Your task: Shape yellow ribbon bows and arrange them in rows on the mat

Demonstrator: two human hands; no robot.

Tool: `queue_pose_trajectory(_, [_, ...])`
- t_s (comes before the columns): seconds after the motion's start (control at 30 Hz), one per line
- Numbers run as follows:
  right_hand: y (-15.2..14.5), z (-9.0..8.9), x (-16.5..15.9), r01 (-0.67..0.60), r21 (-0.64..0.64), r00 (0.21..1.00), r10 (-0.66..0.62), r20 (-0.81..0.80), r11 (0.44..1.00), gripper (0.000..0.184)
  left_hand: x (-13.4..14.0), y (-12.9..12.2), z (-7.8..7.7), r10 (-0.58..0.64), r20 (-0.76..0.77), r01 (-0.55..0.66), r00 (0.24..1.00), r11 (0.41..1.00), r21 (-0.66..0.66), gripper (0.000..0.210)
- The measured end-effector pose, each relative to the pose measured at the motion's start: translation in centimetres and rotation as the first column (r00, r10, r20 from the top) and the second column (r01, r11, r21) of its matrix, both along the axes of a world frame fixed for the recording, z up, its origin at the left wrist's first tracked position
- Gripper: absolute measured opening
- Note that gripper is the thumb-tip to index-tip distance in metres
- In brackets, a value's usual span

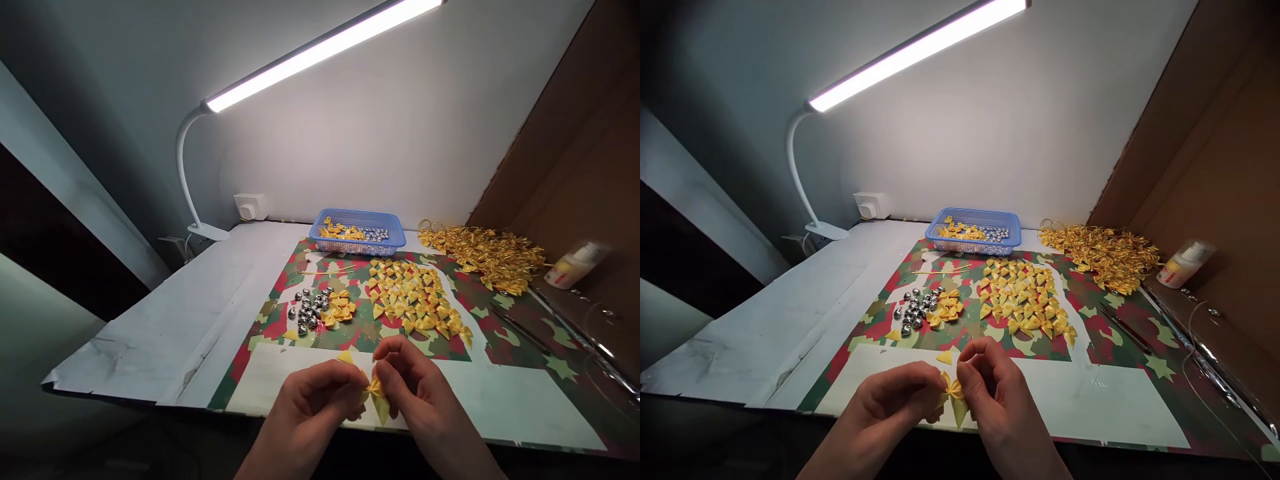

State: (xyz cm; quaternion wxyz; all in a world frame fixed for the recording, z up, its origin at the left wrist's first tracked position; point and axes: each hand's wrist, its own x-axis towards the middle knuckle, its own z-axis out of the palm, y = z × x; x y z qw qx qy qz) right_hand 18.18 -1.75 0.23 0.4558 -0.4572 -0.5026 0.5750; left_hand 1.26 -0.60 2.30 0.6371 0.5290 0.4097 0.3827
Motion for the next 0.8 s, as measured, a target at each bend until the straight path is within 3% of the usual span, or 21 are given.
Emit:
queue_pose_trajectory(0.23, [-1.0, -0.3, 0.0, 0.008, -0.034, 0.978, -0.015, -0.209, 0.999, 0.029, 0.0, -0.1, 0.3, 0.077, 0.020, -0.076, 0.997, 0.996, -0.036, 0.008])
queue_pose_trajectory(0.33, [-1.1, -0.2, 0.0, 0.021, -0.064, 0.964, -0.038, -0.263, 0.998, 0.028, -0.1, -0.4, 0.4, 0.098, 0.083, -0.089, 0.992, 0.991, -0.102, 0.021])
queue_pose_trajectory(0.47, [-1.3, -0.3, -0.1, 0.040, -0.084, 0.960, -0.062, -0.272, 0.996, 0.033, -0.3, -0.7, 0.5, 0.121, 0.103, -0.112, 0.987, 0.990, -0.085, 0.029])
queue_pose_trajectory(0.63, [-1.4, -0.5, -0.1, 0.018, -0.065, 0.967, -0.034, -0.251, 0.998, 0.040, -0.3, -0.5, 0.2, 0.109, 0.074, -0.108, 0.991, 0.994, -0.029, 0.013])
queue_pose_trajectory(0.8, [-1.2, -0.7, 0.5, 0.078, -0.062, 0.979, -0.088, -0.185, 0.995, 0.036, -0.2, -0.5, 0.1, 0.118, 0.056, -0.114, 0.991, 0.992, -0.061, 0.020])
